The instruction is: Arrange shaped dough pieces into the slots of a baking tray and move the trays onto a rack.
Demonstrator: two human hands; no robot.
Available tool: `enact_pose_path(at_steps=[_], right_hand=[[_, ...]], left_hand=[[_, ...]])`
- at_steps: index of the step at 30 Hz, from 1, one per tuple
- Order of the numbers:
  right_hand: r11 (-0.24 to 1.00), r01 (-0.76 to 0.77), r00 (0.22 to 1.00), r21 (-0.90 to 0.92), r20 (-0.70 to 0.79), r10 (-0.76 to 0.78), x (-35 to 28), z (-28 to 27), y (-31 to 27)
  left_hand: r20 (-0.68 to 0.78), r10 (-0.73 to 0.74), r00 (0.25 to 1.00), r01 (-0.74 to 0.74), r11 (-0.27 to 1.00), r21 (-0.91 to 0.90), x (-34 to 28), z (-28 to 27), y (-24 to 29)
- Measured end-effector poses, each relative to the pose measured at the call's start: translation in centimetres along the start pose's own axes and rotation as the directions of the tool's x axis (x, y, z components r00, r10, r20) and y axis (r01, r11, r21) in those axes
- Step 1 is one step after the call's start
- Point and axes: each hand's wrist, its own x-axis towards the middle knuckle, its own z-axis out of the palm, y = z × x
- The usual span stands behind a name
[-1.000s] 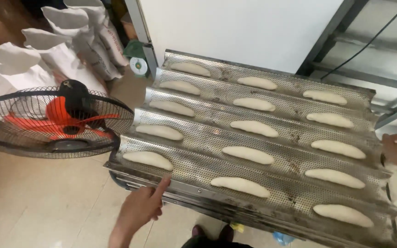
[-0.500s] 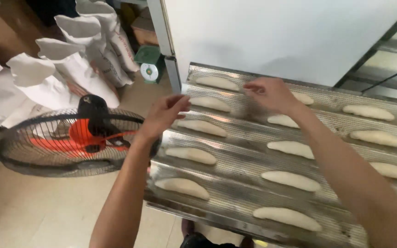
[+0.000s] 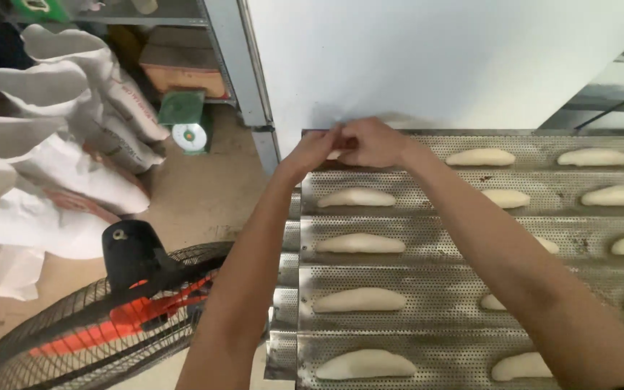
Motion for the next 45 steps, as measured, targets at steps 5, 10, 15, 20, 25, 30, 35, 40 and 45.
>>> enact_pose_path(at_steps=[5, 10, 15, 20, 25, 30, 35, 40, 45], right_hand=[[0.993, -0.096, 0.995, -0.069, 0.002, 0.097, -3.4, -2.3, 2.0], [0.991, -0.091, 0.995, -0.102, 0.021, 0.094, -3.7, -1.5, 2.5], [0.766, -0.273, 0.928, 0.582, -0.050, 0.369, -5.4, -5.9, -2.1], [0.694, -0.376, 0.882, 0.613, 0.008, 0.471, -6.7, -4.4, -0.3], [0.935, -0.276, 0.934, 0.222, -0.167, 0.316, -8.6, -2.4, 5.1], [0.975, -0.205, 0.965, -0.085, -0.182, 0.187, -9.7, -2.2, 6.3], [0.981, -0.189, 0.968, -0.050, -0.176, 0.177, -9.0, -2.7, 2.6], [0.999, 0.013, 0.997, 0.045, 0.073, -0.016, -6.2, -0.7, -7.3], [0.998, 0.058, 0.972, 0.018, 0.226, -0.061, -4.1, 3.6, -5.5]], left_hand=[[0.068, -0.004, 0.998, 0.002, 1.000, 0.023, 2.9, 0.1, -1.5], [0.048, 0.050, 0.998, -0.061, 0.963, 0.263, 5.8, 0.5, -2.8], [-0.014, 0.128, 0.992, -0.123, 0.906, -0.405, 3.2, -2.4, 1.7], [0.077, 0.013, 0.997, 0.018, 0.921, -0.389, 3.3, -1.9, -2.4], [-0.016, 0.057, 0.998, -0.057, 0.998, 0.038, 3.9, -2.4, -6.7], [-0.160, 0.205, 0.966, -0.139, 0.927, 0.349, 3.9, -1.3, -7.2], [-0.160, 0.287, 0.944, -0.205, 0.895, 0.396, 2.1, -1.6, -7.3], [-0.281, 0.258, 0.924, -0.214, 0.960, 0.178, -3.3, -1.5, -4.2], [-0.044, 0.014, 0.999, -0.008, 0.991, 0.131, -8.5, -0.7, -1.2]])
